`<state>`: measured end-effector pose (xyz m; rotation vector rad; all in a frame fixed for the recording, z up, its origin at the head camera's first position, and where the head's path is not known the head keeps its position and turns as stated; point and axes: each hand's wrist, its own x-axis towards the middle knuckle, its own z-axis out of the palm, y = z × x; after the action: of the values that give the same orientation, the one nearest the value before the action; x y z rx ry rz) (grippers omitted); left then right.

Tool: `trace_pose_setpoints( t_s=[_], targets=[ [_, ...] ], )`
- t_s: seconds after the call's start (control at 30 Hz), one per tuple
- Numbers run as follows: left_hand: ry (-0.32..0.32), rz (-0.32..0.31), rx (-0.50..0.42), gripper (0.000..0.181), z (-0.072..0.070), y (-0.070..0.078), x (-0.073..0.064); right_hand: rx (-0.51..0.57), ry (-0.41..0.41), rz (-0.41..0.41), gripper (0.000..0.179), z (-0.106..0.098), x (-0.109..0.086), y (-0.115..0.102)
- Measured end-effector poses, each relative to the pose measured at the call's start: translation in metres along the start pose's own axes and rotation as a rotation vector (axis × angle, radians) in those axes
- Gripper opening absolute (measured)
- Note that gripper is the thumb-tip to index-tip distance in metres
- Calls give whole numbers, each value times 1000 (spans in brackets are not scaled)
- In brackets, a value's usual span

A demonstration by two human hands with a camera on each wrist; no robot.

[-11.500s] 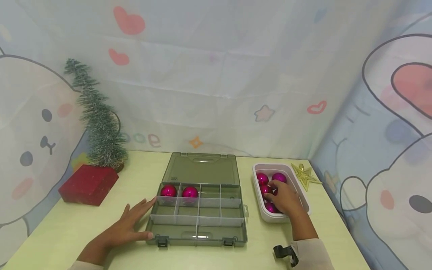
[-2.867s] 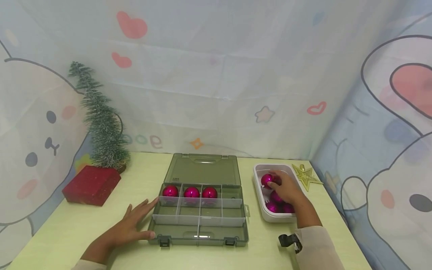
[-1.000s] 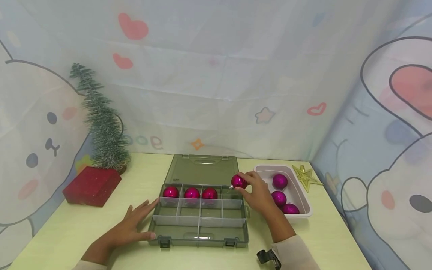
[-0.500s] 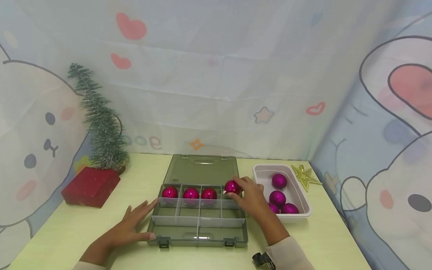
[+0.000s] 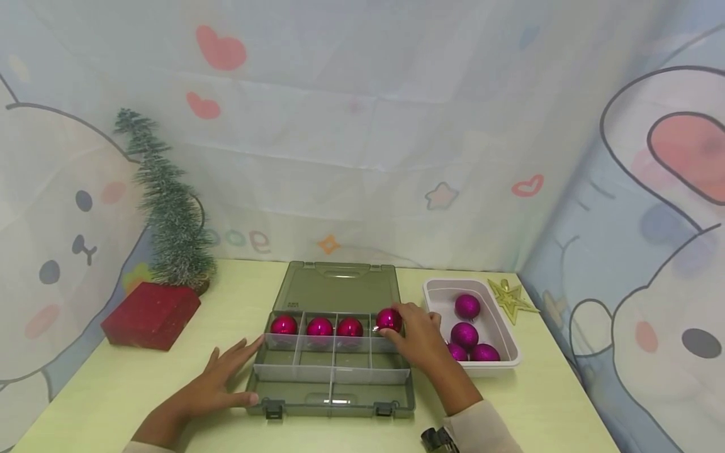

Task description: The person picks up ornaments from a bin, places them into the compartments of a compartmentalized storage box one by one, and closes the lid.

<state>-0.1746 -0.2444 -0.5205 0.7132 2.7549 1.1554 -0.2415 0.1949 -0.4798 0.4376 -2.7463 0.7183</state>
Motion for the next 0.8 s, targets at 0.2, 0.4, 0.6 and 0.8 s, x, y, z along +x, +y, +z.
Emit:
trace_pose_setpoints(
  t_s=[0.2, 0.4, 0.6, 0.8],
  targets=[
    [-2, -2, 3, 104, 0, 1, -1, -27, -50, -7, 47, 1, -2, 0],
    [5, 4, 6, 104, -1, 2, 1, -11, -76, -9, 45, 0, -2, -2],
    [4, 4, -1, 103, -1, 3, 0, -6, -82, -31, 47, 2, -2, -2],
    [5, 3, -3, 104, 0, 2, -1, 30, -85, -43, 51, 2, -3, 0]
  ],
)
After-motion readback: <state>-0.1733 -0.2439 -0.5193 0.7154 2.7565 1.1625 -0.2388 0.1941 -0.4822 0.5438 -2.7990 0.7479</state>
